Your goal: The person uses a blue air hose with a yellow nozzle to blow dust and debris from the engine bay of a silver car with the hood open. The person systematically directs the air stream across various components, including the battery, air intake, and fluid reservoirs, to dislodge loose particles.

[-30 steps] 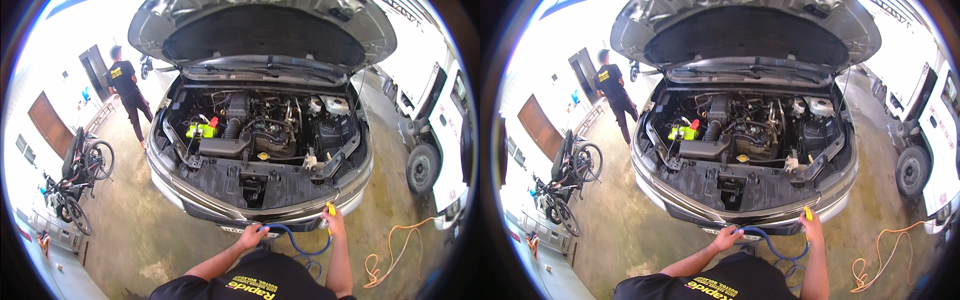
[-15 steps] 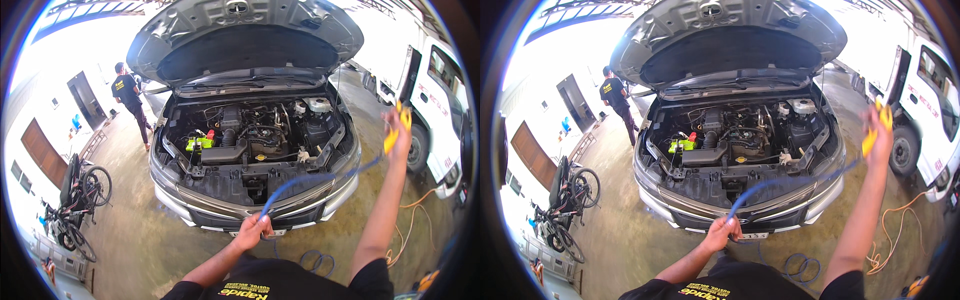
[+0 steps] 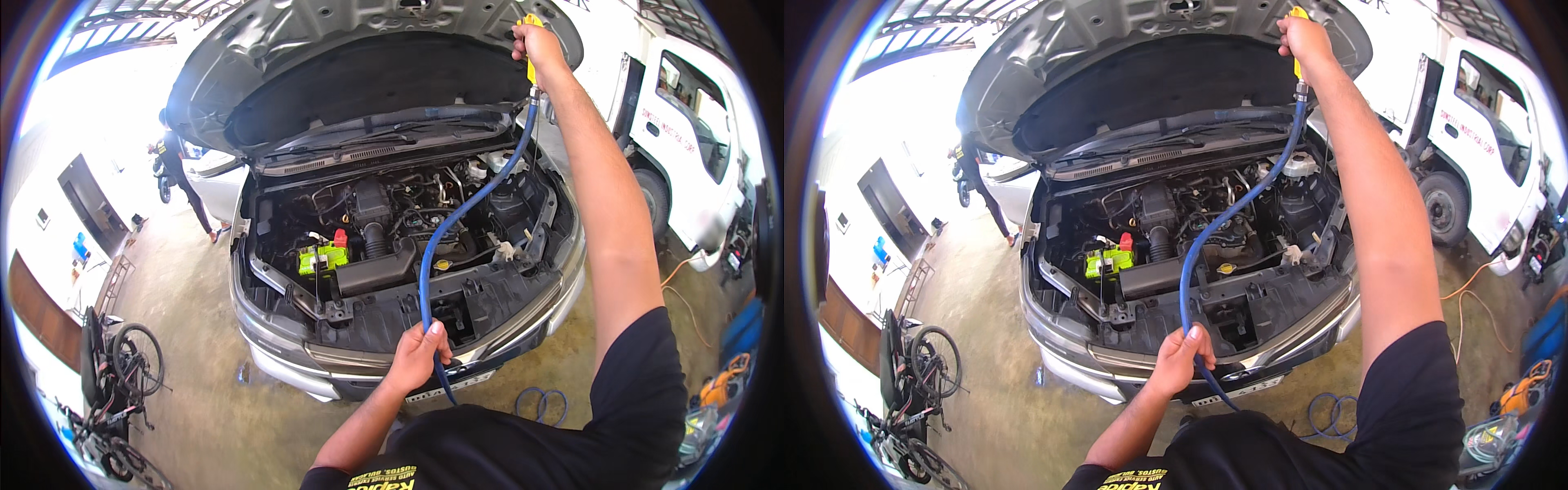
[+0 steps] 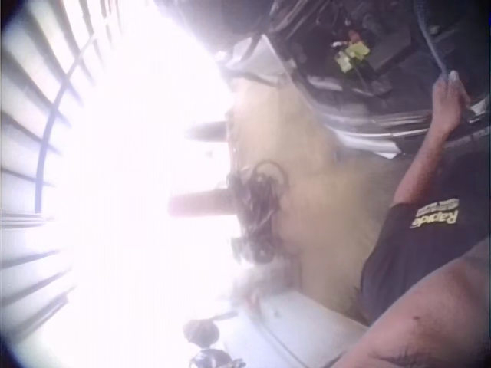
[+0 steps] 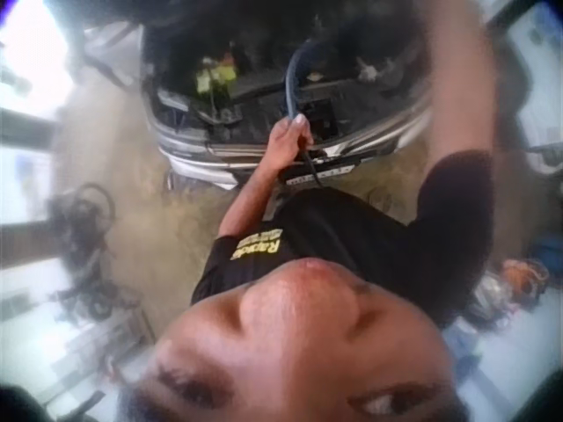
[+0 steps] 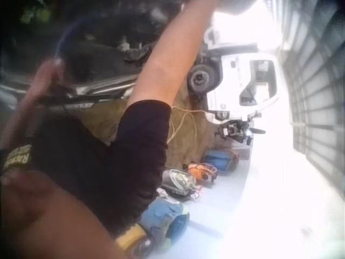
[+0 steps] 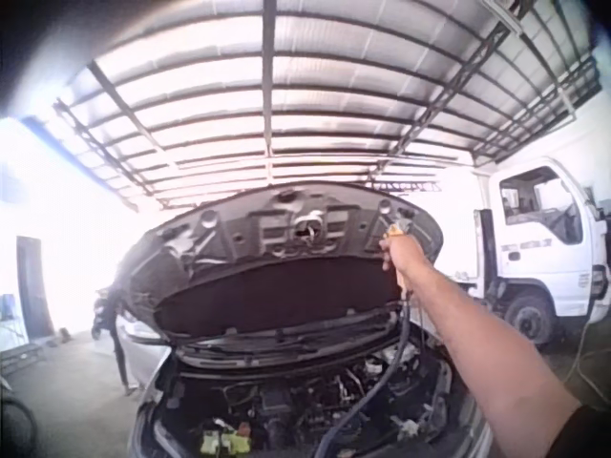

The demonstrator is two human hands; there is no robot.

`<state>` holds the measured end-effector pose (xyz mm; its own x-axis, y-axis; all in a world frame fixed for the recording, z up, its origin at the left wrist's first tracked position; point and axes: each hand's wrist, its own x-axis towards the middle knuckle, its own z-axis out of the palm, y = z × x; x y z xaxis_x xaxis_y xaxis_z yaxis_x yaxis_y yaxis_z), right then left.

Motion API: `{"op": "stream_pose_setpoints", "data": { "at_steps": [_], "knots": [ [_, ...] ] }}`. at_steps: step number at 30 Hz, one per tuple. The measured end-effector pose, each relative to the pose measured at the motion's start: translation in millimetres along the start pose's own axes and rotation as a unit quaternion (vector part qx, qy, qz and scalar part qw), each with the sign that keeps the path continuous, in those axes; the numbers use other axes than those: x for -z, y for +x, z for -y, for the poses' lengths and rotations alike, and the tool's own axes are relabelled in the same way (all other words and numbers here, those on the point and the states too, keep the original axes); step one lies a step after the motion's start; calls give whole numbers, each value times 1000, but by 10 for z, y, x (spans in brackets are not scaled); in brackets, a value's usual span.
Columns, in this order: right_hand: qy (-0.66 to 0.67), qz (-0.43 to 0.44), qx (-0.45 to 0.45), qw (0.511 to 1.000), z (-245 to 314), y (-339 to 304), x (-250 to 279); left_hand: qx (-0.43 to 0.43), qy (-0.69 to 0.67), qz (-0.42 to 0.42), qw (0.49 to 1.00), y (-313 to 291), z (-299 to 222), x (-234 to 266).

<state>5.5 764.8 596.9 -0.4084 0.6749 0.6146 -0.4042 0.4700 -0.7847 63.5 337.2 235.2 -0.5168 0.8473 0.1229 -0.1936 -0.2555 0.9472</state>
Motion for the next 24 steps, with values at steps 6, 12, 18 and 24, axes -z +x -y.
{"op": "stream_pose_setpoints", "data": {
  "at_steps": [6, 12, 18, 24],
  "knots": [
    [30, 3, 42, 999, -84, -140, -212, 0, 29, 78, 996, 238, -18, 425],
    [22, -14, 53, 998, -590, -40, 58, 25, 37, 76, 996, 514, 135, 473],
    [-24, 14, -31, 999, -948, 20, 187, 20, 35, 73, 997, 662, 233, 458],
    [30, 123, 266, 956, -74, -437, -771, -41, -19, -39, 998, 670, 285, 586]
  ]
}}
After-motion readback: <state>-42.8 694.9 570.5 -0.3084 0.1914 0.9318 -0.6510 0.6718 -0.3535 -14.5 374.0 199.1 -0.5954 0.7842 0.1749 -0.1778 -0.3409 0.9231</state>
